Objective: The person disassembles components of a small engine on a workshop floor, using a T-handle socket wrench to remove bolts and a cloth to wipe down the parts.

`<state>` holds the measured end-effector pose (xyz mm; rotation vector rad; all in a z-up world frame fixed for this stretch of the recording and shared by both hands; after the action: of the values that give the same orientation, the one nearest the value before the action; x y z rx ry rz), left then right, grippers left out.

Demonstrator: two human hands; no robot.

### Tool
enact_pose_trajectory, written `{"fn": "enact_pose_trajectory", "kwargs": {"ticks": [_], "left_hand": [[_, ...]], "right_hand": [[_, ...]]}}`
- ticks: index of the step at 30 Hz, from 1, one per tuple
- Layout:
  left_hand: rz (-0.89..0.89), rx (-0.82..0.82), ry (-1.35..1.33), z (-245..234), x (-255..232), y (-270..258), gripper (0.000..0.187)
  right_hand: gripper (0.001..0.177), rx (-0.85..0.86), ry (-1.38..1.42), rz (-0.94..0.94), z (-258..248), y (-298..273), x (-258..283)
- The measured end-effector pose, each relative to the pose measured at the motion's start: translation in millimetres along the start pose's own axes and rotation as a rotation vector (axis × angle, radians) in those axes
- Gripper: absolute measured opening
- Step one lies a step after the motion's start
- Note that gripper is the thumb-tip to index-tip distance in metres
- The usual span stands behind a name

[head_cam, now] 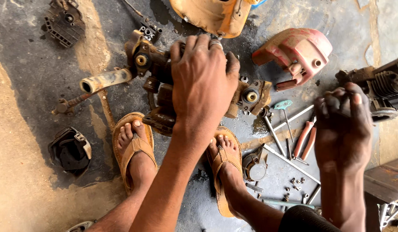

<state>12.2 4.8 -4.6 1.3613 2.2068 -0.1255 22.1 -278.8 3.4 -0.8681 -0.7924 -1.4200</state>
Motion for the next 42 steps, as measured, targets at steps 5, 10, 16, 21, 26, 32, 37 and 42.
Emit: {"fn": "enact_pose_trajectory", "kwargs": {"ticks": [5, 10, 16, 21, 26, 32, 37, 42], "left_hand": [[-0.022, 0.085, 0.004, -7.4, -3.0, -3.0, 0.034], [-0.012, 0.054, 0.001, -3.7, -1.6, -1.1, 0.036], [-0.023, 0.04, 0.015, -6.1, -3.4, -2.3, 0.034], [-0.047, 0.047, -0.017, -7.0, -4.0, -3.0, 0.03], [0.041, -0.051, -0.084, -6.7, -3.1, -5.4, 0.028], [0.062, -0.056, -0.014, -6.2, -1.7, -10.8, 0.035], [0.053, 0.001, -0.009, -11.9, -3.8, -6.3, 0.035], [0.037, 0.019, 0.084, -13.4, -4.8, -4.3, 0.04]], "right_hand": [[0.022, 0.16, -0.209, 0.235, 6.5, -9.9, -18.0], [0.025, 0.114, -0.393, 0.523, 34.2, -37.5, -41.9], [0.027, 0.267, -0.56, 0.389, 57.8, -42.5, -41.4], [0.029, 0.284, -0.768, 0.246, 37.7, -45.9, -24.4], [0.019, -0.011, -0.663, 0.209, -39.3, -78.2, 11.9], [0.037, -0.287, -1.296, 0.256, -212.9, -152.4, 20.6], [0.033, -0.502, -1.226, 0.374, -310.9, -185.7, -9.7], [0.041, -0.29, -1.095, 0.375, -338.9, -181.4, -48.5]]}}
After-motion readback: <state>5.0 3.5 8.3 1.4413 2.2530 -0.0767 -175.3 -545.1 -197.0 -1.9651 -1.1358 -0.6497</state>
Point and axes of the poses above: each hand's wrist, its own y-axis towards the middle knuckle, its own z-axis out of the palm, x = y × z, the point moved 1 cm from there along y, towards the middle knuckle, and after that the axes turned 10 degrees about -z, right-handed, at the moved point
